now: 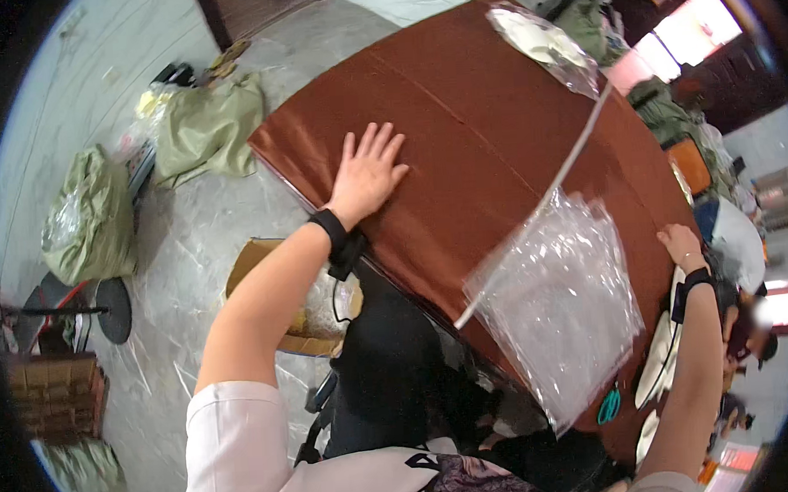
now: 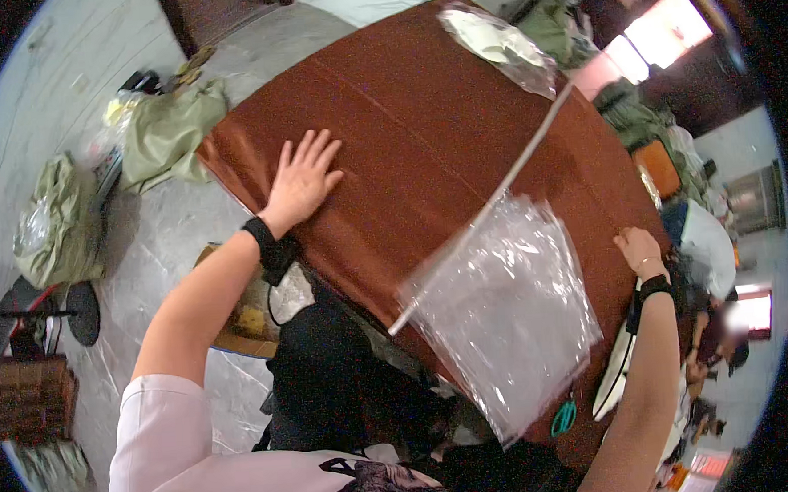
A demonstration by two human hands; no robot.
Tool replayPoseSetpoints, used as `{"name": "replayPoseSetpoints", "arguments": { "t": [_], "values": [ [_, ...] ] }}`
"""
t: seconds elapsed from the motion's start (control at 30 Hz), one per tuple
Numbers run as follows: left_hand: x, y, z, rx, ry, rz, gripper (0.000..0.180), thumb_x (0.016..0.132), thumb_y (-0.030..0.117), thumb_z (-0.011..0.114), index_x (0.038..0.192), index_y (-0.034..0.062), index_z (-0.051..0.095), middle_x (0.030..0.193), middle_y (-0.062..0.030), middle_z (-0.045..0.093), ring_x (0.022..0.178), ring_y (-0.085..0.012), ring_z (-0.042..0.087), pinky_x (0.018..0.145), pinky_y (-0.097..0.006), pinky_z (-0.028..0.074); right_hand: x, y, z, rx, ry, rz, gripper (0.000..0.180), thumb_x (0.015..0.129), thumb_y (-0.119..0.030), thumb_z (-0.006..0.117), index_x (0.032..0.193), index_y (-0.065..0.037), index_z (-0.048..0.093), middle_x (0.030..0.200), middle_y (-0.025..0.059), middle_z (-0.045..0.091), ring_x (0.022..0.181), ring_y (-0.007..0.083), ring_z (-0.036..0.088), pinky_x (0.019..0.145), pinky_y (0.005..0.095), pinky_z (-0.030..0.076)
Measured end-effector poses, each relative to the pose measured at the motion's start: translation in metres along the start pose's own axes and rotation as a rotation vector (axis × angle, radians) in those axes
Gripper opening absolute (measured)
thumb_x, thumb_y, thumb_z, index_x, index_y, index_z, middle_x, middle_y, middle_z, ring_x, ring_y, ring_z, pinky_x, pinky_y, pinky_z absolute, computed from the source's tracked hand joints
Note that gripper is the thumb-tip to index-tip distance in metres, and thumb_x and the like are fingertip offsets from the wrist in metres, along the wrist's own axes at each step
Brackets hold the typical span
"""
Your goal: Packaging white slippers into plastic bags at a manufacturing workstation.
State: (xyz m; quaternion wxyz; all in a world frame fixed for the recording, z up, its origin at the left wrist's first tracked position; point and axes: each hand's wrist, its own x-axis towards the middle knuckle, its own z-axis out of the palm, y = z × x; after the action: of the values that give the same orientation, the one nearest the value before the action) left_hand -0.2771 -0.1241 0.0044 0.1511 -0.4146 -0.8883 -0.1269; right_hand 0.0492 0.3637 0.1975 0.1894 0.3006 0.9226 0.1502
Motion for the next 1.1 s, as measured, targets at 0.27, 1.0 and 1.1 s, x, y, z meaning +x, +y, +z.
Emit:
{"name": "replayPoseSetpoints", "arguments": {
  "t": [0.27,1.0,1.1],
  "values": [
    [0.015,0.011,-0.013,-0.121,-0.013,-0.019,0.052,0.090,0.032,0.056,0.136,0.0102,0.044,0.147,-0.0098,0.035,0.138,-0.0282,0.028,0.112,-0.049,0.021,0.182,-0.089,0.011,-0.004,0.339,-0.356,0.040,0.085,-0.018,0.059,0.121,-0.001,0.054,0.139,0.0169,0.044,0.123,0.0335,0.046,0.103,0.0401,0.039],
    [0.014,0.008,-0.020,-0.097,-0.128,-0.064,0.054,0.090,0.028,0.055,0.139,0.0120,0.040,0.149,-0.0081,0.032,0.140,-0.0275,0.025,0.114,-0.048,0.017,0.227,-0.061,-0.067,-0.144,0.555,-0.256,0.018,0.087,-0.009,0.048,0.098,0.001,0.057,0.104,0.0169,0.056,0.103,0.0330,0.054,0.089,0.0428,0.045],
    [0.020,0.015,-0.009,-0.126,-0.049,-0.017,0.051,0.093,0.029,0.053,0.139,0.0125,0.041,0.148,-0.0076,0.034,0.139,-0.0272,0.027,0.114,-0.048,0.018,0.156,0.029,-0.083,-0.230,0.531,-0.266,0.017,0.085,-0.013,0.055,0.093,0.002,0.055,0.099,0.0197,0.056,0.096,0.0367,0.053,0.085,0.0428,0.044]
  ]
}}
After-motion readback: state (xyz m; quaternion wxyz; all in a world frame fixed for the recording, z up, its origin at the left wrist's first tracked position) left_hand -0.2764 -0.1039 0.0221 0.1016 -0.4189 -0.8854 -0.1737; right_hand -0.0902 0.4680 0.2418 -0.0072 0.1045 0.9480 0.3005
